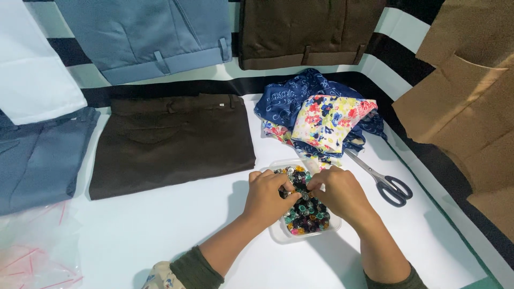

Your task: Sorting small buttons from a tray and placing them into small plastic bags on a work surface.

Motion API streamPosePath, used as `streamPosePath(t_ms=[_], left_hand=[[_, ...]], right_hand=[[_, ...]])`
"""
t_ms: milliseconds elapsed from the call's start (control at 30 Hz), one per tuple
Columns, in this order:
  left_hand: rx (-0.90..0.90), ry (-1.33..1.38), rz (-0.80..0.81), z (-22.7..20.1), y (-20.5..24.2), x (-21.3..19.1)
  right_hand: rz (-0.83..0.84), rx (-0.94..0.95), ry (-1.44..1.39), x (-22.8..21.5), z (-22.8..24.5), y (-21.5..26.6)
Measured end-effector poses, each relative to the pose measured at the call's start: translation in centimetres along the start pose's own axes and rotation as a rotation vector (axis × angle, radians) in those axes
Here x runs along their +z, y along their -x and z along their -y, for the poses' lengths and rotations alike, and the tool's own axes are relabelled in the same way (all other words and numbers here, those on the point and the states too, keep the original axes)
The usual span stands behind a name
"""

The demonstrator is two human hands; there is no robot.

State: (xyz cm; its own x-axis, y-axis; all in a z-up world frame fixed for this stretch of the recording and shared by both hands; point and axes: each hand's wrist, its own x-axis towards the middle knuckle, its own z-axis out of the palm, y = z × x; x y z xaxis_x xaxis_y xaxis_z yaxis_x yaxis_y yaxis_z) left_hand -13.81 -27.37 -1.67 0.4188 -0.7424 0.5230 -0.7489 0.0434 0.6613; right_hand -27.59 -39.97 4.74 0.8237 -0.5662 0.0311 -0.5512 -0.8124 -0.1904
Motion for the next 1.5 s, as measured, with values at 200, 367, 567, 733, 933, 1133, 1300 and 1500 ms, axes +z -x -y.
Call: streamPosePath(t_ms=[200, 367, 567, 733, 933, 1133, 1300, 1500], left_hand=[[-0.021, -0.024, 0.027, 1.1, 0.3, 1.1], [-0.025, 0.017, 0.029, 0.9, 0.3, 0.9], [-0.032, 0.12, -0.014, -0.2, 0.6, -0.8], [0.013, 0.163, -0.155, 0.6, 1.7, -3.0], [0.035, 0.094, -0.279, 3.4, 3.8, -7.5], [-0.003, -0.045, -0.296, 6.7, 6.3, -12.7], [-0.177, -0.116, -0.281, 10.0, 8.4, -15.2], [-0.391, -0.128, -0.238, 10.3, 9.1, -17.0]], right_hand=[[0.033, -0.037, 0.19, 2.6, -1.5, -0.4], [0.047, -0.045, 0.237, 3.0, -0.9, -0.5], [-0.001, -0.032, 0.147, 1.8, -0.1, -0.4], [-0.218, -0.055, -0.14, 0.7, 1.3, 0.1], [-0.571, -0.266, -0.488, 2.0, 5.7, 0.0], [-0.512, -0.444, -0.599, 5.8, 12.8, 0.7], [-0.237, -0.312, -0.64, 10.5, 16.6, -1.4], [-0.124, -0.222, -0.8, 12.3, 19.5, -4.7]])
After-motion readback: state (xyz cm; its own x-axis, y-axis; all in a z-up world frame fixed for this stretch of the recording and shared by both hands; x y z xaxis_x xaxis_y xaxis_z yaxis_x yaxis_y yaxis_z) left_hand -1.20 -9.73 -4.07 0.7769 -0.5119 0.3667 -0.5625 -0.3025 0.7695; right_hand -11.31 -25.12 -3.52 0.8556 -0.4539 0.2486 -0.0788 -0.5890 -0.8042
